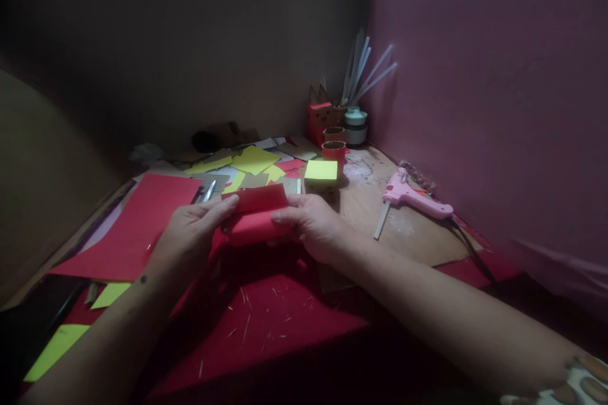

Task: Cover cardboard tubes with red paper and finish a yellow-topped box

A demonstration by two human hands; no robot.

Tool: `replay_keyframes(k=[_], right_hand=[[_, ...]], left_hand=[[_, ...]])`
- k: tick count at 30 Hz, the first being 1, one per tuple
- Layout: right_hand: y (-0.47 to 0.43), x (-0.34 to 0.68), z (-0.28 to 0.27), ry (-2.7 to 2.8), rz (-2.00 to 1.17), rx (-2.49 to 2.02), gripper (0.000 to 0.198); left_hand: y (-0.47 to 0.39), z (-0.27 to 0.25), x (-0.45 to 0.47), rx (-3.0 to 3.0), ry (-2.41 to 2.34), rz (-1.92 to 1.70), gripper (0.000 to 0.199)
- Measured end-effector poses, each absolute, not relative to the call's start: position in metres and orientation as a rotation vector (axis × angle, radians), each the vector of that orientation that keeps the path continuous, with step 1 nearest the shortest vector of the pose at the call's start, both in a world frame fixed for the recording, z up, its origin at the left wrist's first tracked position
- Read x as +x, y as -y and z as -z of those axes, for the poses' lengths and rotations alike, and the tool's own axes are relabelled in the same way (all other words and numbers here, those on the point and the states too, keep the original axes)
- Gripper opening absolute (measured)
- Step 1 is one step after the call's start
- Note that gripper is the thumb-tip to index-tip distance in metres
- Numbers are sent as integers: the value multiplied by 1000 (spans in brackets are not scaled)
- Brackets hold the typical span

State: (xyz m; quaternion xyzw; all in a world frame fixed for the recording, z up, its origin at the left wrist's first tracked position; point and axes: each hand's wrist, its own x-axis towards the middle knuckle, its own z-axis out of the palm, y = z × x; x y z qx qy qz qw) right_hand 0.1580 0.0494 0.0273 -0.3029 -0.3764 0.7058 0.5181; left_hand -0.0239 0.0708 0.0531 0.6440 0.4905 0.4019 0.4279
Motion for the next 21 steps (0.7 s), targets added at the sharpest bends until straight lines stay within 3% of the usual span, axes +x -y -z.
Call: replay_keyframes(k=[21], right_hand=[[-53,159,-26,839,-1732,-789,31]], left_hand=[[-73,-52,-22,1597,-1159,-1088,24]])
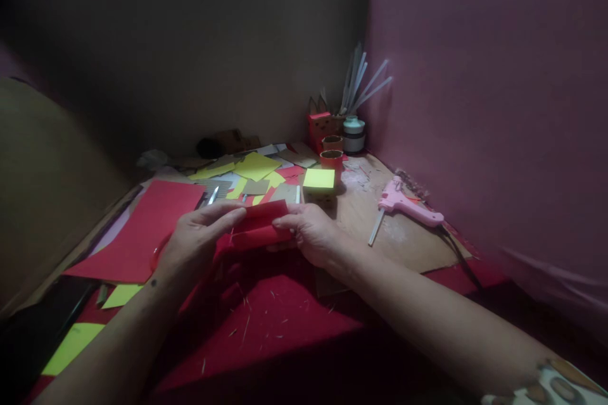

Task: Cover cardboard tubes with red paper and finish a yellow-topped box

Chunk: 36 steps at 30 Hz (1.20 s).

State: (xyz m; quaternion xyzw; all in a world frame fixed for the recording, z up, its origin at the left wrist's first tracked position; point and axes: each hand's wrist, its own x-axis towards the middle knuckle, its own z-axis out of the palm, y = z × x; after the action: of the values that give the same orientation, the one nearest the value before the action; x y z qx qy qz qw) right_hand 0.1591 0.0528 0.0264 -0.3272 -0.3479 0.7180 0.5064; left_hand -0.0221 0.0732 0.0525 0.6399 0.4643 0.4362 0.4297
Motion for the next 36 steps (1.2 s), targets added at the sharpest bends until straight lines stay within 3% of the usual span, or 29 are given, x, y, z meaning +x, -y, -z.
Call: replay_keyframes(k=[10,15,20,31,34,36], right_hand=[[-50,158,-27,868,-1664,-708,25],[-47,158,-25,941,-1643,-632,20],[-43,155,-25,1008,-1637,-615,30],[-50,164,-25,963,-1675,-733,25],[-49,167,-25,977,-1639,-727,28],[-48,168,-26,982,-1600,-741,29]], left_hand=[[-73,-50,-21,1860,-1112,-1093,17],[-72,-50,-20,1746,-1172,-1121,20],[-68,-54,-20,1604,-1234,-1094,24],[-70,-74,-38,1578,-1315,-1346,27],[-76,-83,-68,1781,-1559,-1188,32],[-82,-84,-93,2021,-1801,-884,39]])
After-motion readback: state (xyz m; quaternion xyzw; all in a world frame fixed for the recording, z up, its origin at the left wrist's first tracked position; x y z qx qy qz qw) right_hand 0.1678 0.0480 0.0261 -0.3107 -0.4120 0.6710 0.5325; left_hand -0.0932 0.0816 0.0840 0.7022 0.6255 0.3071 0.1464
